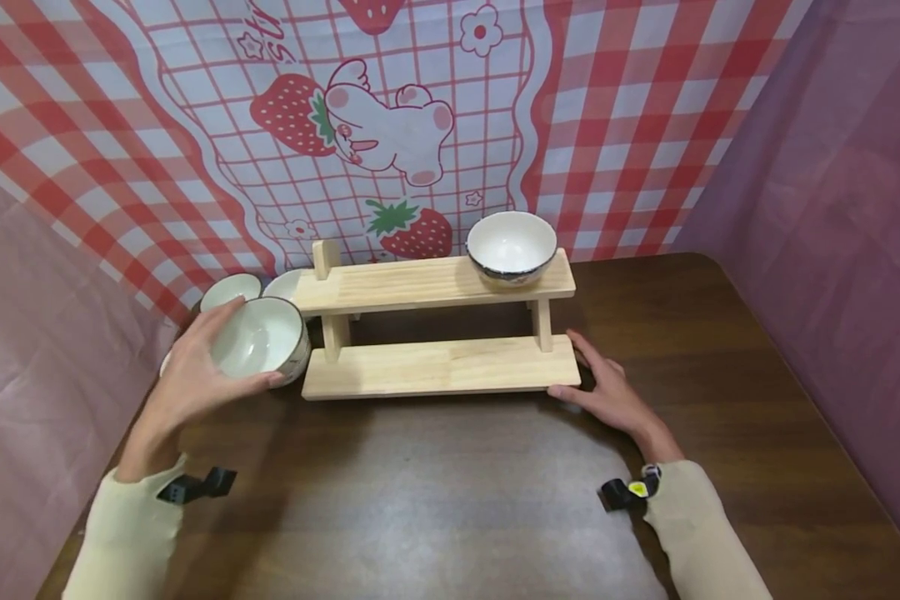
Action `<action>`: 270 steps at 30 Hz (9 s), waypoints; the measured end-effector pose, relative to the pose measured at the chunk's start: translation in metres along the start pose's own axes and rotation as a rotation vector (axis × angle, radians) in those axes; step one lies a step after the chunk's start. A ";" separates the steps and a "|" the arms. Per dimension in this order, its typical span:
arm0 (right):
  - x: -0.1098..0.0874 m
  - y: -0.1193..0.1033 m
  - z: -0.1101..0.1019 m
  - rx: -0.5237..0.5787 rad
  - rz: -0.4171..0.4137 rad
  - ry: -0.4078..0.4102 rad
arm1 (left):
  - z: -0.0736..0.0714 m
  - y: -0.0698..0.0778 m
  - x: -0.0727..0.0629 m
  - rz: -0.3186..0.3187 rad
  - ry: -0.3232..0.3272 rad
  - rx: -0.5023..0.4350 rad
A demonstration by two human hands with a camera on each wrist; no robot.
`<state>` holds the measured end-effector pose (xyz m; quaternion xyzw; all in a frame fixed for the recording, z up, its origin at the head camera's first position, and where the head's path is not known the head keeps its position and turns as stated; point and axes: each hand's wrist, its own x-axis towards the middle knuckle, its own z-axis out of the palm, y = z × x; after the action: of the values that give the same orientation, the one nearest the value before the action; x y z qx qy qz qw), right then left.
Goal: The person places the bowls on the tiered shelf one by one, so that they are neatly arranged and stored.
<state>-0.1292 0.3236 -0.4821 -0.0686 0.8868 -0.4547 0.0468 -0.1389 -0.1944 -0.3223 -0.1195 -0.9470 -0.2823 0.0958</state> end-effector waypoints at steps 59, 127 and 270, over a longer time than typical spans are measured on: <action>-0.001 0.001 0.000 0.004 -0.008 -0.004 | 0.061 0.083 0.106 0.117 -0.143 -0.113; -0.001 0.001 -0.001 -0.021 -0.014 0.014 | 0.102 0.115 0.148 0.084 -0.269 -0.169; -0.001 -0.001 -0.001 -0.011 0.007 -0.004 | 0.018 -0.170 -0.001 -0.370 0.076 -0.167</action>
<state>-0.1285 0.3244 -0.4806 -0.0667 0.8895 -0.4493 0.0497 -0.1881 -0.3226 -0.4244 0.0596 -0.9218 -0.3771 0.0676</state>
